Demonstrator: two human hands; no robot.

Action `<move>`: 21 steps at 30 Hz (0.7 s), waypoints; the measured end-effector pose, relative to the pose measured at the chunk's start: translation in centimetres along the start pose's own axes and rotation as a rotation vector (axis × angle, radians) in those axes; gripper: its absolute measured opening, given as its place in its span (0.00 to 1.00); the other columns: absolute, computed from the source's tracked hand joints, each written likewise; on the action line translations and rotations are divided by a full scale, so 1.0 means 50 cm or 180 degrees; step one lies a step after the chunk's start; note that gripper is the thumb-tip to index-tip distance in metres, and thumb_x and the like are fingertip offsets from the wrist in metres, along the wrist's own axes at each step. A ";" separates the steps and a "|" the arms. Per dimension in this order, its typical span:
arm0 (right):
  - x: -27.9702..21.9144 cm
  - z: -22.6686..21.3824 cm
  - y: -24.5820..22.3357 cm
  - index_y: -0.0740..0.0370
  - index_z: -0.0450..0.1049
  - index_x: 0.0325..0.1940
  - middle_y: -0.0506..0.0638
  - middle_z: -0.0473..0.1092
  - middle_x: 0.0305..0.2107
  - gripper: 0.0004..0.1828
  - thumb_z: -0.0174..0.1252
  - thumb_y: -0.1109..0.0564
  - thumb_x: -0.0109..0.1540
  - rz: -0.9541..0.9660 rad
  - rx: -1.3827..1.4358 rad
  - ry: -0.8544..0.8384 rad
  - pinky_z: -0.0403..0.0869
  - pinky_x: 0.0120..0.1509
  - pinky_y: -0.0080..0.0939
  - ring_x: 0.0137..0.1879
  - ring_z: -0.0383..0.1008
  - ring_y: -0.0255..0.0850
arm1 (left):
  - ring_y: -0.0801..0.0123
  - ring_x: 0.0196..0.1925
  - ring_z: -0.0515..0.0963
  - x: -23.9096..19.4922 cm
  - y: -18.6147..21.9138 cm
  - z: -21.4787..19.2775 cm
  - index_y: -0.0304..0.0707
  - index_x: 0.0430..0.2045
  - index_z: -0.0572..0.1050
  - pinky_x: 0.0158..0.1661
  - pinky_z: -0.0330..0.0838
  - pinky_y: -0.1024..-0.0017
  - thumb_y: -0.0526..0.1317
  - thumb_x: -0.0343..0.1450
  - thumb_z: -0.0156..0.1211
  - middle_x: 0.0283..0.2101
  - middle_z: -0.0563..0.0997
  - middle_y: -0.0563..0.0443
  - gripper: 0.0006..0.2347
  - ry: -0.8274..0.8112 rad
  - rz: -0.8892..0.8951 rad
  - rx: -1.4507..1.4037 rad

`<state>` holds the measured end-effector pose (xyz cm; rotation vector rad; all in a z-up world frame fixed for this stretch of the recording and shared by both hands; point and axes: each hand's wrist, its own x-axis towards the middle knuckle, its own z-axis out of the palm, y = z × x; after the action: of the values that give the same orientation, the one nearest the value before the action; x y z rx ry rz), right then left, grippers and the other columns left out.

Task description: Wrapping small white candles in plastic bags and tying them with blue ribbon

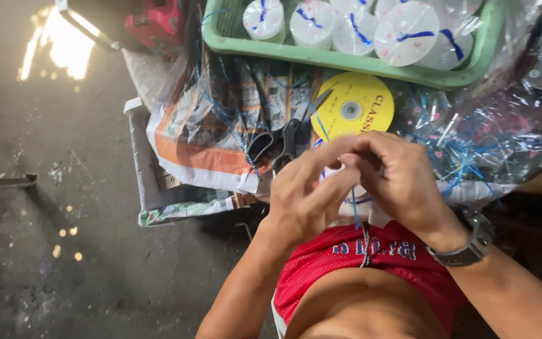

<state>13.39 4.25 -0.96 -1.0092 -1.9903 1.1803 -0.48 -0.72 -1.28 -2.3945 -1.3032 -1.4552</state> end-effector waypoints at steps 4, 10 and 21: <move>-0.024 -0.001 0.016 0.63 0.64 0.35 0.50 0.65 0.26 0.11 0.41 0.53 0.60 -0.0310 -0.0384 0.0180 0.62 0.33 0.35 0.29 0.65 0.38 | 0.62 0.34 0.73 0.012 -0.003 -0.002 0.34 0.28 0.64 0.35 0.68 0.72 0.31 0.69 0.43 0.36 0.69 0.45 0.02 -0.0296 -0.1097 -0.0752; -0.047 -0.006 0.031 0.64 0.61 0.34 0.55 0.65 0.32 0.10 0.38 0.55 0.61 -0.0549 -0.0470 0.0230 0.64 0.44 0.40 0.40 0.67 0.46 | 0.75 0.24 0.68 0.021 0.004 0.014 0.35 0.28 0.64 0.27 0.63 0.80 0.32 0.65 0.52 0.26 0.69 0.51 0.05 -0.0390 -0.2332 -0.1623; -0.039 -0.002 0.052 0.63 0.68 0.32 0.52 0.65 0.33 0.07 0.46 0.57 0.59 -0.1464 -0.1069 0.1082 0.68 0.37 0.39 0.34 0.67 0.45 | 0.64 0.23 0.73 0.012 0.006 0.013 0.40 0.26 0.71 0.22 0.67 0.74 0.32 0.65 0.51 0.22 0.71 0.50 0.02 -0.0549 -0.2099 -0.1226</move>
<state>15.27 3.44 -3.48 -0.7787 -2.0247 0.4087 0.29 -0.25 -1.07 -2.4759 -2.1883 -1.8121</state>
